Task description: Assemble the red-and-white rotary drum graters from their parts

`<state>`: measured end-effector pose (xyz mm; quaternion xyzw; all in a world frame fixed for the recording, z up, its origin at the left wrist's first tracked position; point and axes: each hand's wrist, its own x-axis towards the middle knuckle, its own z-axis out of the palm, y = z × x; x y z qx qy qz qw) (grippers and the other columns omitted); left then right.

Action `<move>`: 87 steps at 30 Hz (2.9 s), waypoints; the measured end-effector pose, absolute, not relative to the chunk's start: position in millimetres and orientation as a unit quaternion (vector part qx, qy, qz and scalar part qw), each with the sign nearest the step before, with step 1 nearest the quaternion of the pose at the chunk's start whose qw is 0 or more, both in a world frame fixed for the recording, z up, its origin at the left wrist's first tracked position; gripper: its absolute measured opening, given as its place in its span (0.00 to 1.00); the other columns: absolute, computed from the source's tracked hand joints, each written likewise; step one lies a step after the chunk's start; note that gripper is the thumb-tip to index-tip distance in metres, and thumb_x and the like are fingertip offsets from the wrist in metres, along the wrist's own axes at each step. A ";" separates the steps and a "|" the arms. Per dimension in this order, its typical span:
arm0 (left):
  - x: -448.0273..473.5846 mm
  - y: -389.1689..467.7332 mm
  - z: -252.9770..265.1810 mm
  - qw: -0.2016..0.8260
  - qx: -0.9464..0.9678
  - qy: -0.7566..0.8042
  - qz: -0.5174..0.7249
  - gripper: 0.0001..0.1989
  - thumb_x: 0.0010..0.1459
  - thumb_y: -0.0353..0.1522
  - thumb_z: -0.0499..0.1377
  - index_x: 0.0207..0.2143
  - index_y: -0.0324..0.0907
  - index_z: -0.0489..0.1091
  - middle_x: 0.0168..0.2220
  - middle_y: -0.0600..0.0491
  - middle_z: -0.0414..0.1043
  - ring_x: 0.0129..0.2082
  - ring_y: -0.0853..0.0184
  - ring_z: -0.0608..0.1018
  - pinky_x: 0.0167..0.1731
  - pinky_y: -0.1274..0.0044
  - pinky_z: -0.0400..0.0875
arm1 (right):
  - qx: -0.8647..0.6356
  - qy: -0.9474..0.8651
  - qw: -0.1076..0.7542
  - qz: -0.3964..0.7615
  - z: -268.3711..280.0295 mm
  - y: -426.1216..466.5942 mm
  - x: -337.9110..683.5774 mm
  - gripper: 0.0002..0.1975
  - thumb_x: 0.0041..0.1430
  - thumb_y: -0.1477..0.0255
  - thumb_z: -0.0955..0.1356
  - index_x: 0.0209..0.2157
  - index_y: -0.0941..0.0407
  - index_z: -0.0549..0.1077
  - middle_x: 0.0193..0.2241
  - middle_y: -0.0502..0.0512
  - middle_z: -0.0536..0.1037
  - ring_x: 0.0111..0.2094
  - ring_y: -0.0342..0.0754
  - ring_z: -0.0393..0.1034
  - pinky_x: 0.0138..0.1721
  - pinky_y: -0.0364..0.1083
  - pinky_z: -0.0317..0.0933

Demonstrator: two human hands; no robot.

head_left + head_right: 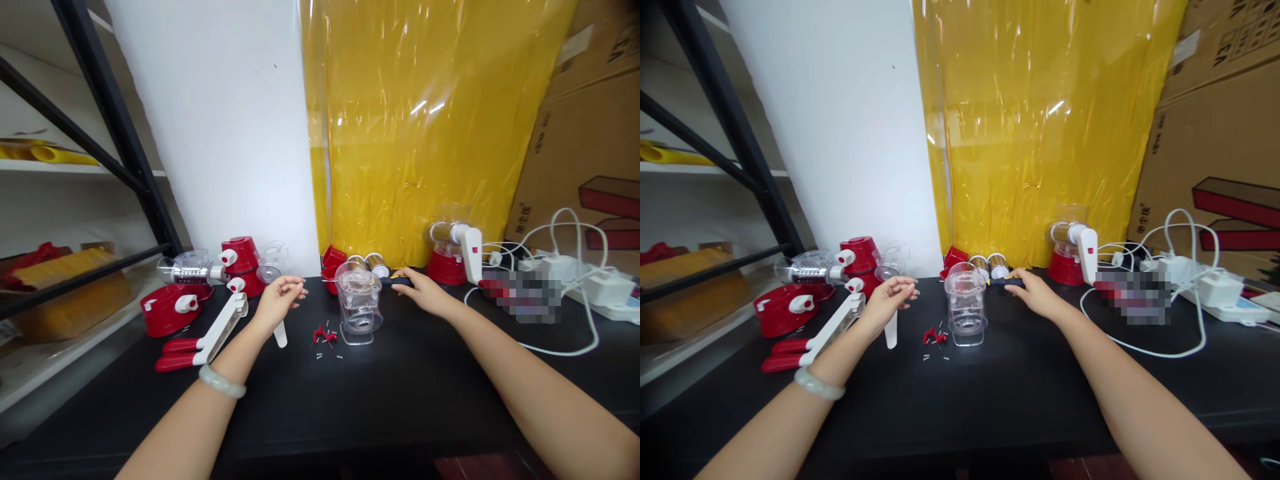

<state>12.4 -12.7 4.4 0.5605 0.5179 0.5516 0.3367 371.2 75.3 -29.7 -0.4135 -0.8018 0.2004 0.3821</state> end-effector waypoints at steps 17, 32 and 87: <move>15.3 -14.9 5.8 0.355 0.543 0.502 0.571 0.23 0.41 0.42 0.68 0.37 0.38 0.70 0.27 0.56 0.72 0.26 0.72 0.75 0.23 0.81 0.70 | -0.377 -0.531 0.586 0.482 -25.1 86.4 389.3 0.22 0.36 0.60 0.79 0.29 0.57 0.73 0.22 0.49 0.73 0.22 0.41 0.68 0.24 0.42 0.67; 35.6 -35.4 17.4 0.259 0.622 0.441 0.593 0.11 0.41 0.34 0.72 0.27 0.38 0.77 0.30 0.49 0.81 0.32 0.66 0.81 0.34 0.77 0.76 | -0.194 -0.410 0.787 0.418 25.4 42.1 371.0 0.16 0.43 0.63 0.76 0.25 0.54 0.67 0.17 0.42 0.66 0.15 0.36 0.57 0.18 0.39 0.62; 44.6 -51.6 27.3 0.100 0.708 0.434 0.548 0.08 0.51 0.35 0.68 0.34 0.41 0.78 0.33 0.49 0.82 0.32 0.64 0.83 0.31 0.76 0.78 | -0.150 -0.527 0.766 0.337 38.5 1.2 359.2 0.17 0.38 0.70 0.78 0.32 0.53 0.72 0.32 0.48 0.73 0.31 0.43 0.69 0.31 0.43 0.68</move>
